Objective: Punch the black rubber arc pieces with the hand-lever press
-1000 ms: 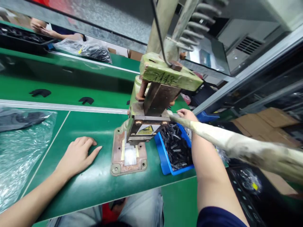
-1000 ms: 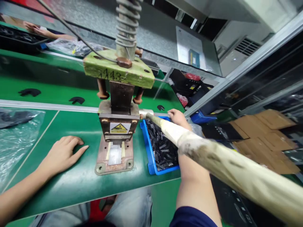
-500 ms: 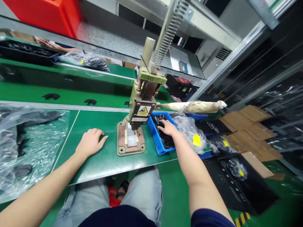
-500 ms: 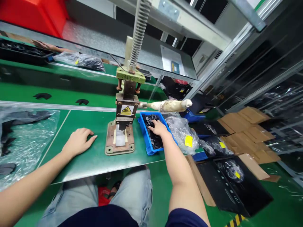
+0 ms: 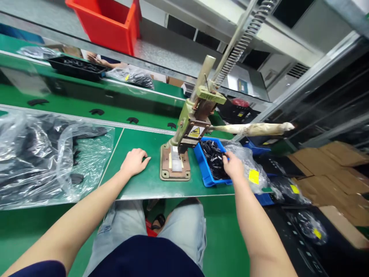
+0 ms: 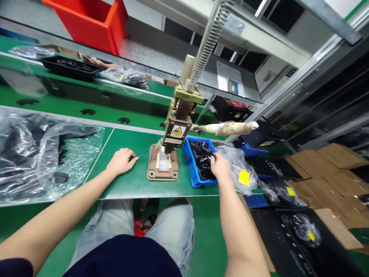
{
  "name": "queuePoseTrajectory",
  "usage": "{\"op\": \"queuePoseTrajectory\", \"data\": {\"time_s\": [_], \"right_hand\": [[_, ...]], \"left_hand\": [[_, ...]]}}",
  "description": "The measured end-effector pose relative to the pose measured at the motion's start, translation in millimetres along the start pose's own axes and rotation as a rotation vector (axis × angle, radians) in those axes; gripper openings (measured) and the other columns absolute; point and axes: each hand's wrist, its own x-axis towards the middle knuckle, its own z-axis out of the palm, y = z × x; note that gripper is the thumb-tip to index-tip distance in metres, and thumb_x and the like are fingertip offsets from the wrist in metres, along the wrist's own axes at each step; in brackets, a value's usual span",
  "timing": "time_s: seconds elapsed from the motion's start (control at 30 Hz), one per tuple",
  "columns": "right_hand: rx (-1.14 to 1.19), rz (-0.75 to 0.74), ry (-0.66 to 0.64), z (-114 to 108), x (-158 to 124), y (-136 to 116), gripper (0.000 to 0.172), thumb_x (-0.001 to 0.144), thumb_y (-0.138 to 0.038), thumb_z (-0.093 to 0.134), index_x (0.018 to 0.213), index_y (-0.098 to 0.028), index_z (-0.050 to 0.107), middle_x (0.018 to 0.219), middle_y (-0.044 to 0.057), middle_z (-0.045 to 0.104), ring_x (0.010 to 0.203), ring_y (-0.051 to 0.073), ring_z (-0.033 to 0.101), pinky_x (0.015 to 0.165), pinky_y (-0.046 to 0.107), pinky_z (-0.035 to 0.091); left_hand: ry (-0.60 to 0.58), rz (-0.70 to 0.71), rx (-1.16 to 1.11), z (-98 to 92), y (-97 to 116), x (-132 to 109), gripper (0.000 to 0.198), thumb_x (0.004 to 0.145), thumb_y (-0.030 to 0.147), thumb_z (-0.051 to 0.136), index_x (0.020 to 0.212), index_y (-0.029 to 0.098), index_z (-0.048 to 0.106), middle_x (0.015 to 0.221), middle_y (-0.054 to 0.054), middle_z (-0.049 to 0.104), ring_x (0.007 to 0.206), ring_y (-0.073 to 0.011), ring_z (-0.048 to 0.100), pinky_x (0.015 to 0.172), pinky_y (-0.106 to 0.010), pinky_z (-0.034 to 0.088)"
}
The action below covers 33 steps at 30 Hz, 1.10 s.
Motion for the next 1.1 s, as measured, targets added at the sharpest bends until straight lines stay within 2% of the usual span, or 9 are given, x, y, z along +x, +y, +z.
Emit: {"op": "queuePoseTrajectory", "data": {"time_s": [0.07,0.17,0.27,0.43,0.53,0.8,0.9,1.0,1.1], "right_hand": [[0.121,0.014,0.094,-2,-9,-10,0.057,0.106,-0.04,0.031,0.142,-0.011,0.063,0.122,0.022,0.077,0.11,0.033,0.074,0.102,0.055,0.059],[0.311,-0.11,0.156,5,-39,-39,0.052,0.107,-0.044,0.036,0.138,-0.017,0.068,0.123,0.015,0.079,0.105,0.026,0.075,0.101,0.046,0.062],[0.468,-0.285,0.128,23,-82,-82,0.041,0.107,-0.048,0.048,0.13,-0.027,0.075,0.127,0.007,0.079,0.111,0.021,0.076,0.102,0.039,0.063],[0.716,-0.656,0.141,44,-135,-141,0.032,0.104,-0.031,0.06,0.132,-0.03,0.074,0.116,0.006,0.082,0.105,0.021,0.077,0.097,0.041,0.065],[0.722,-0.749,0.153,48,-146,-154,0.034,0.103,-0.026,0.061,0.135,-0.031,0.072,0.117,0.005,0.082,0.103,0.021,0.078,0.093,0.042,0.065],[0.75,-0.76,0.21,50,-153,-149,0.028,0.102,-0.023,0.063,0.128,-0.028,0.073,0.109,0.004,0.083,0.094,0.019,0.078,0.085,0.037,0.062],[0.692,-0.806,0.235,51,-152,-146,0.029,0.103,-0.022,0.061,0.129,-0.027,0.073,0.109,0.005,0.083,0.093,0.018,0.076,0.082,0.037,0.059],[0.633,-0.899,0.277,51,-150,-145,0.029,0.103,-0.02,0.061,0.129,-0.025,0.072,0.107,0.005,0.083,0.092,0.017,0.074,0.079,0.035,0.054],[0.582,-0.988,0.279,48,-146,-143,0.03,0.101,-0.02,0.065,0.13,-0.025,0.071,0.106,0.003,0.082,0.088,0.015,0.072,0.075,0.034,0.05]], "left_hand": [[0.029,-0.002,-0.072,-2.0,0,0,0.033,0.104,0.05,0.056,0.1,0.021,0.073,0.11,-0.014,0.074,0.112,-0.0344,0.065,0.1,-0.049,0.049],[0.173,-0.03,-0.245,-6.0,11,-11,0.029,0.104,0.046,0.058,0.102,0.021,0.071,0.108,-0.012,0.074,0.108,-0.0307,0.067,0.102,-0.047,0.052],[0.29,0.019,-0.461,-15.3,45,-36,0.025,0.104,0.044,0.061,0.111,0.022,0.071,0.113,-0.011,0.073,0.107,-0.0263,0.068,0.097,-0.043,0.056],[0.207,0.33,-0.707,-37.6,115,-78,0.033,0.103,0.034,0.07,0.135,0.026,0.068,0.123,-0.011,0.076,0.114,-0.0241,0.072,0.099,-0.044,0.06],[0.195,0.408,-0.733,-42.7,132,-87,0.029,0.103,0.027,0.071,0.132,0.027,0.07,0.119,-0.009,0.079,0.11,-0.0226,0.074,0.097,-0.044,0.062],[0.18,0.352,-0.734,-44.9,131,-97,0.018,0.102,0.029,0.073,0.119,0.027,0.077,0.109,-0.009,0.081,0.101,-0.0225,0.076,0.092,-0.043,0.062],[0.051,0.227,-0.845,-46.4,137,-99,0.016,0.102,0.034,0.072,0.115,0.024,0.078,0.109,-0.009,0.082,0.101,-0.0218,0.076,0.093,-0.041,0.061],[-0.237,-0.004,-1.11,-45.9,142,-100,0.023,0.102,0.043,0.071,0.104,0.02,0.074,0.095,-0.007,0.079,0.086,-0.0179,0.074,0.083,-0.034,0.06],[-0.445,-0.145,-1.345,-41.2,142,-97,0.034,0.091,0.047,0.085,0.098,0.019,0.067,0.085,-0.002,0.072,0.076,-0.0134,0.069,0.074,-0.028,0.056]]}}
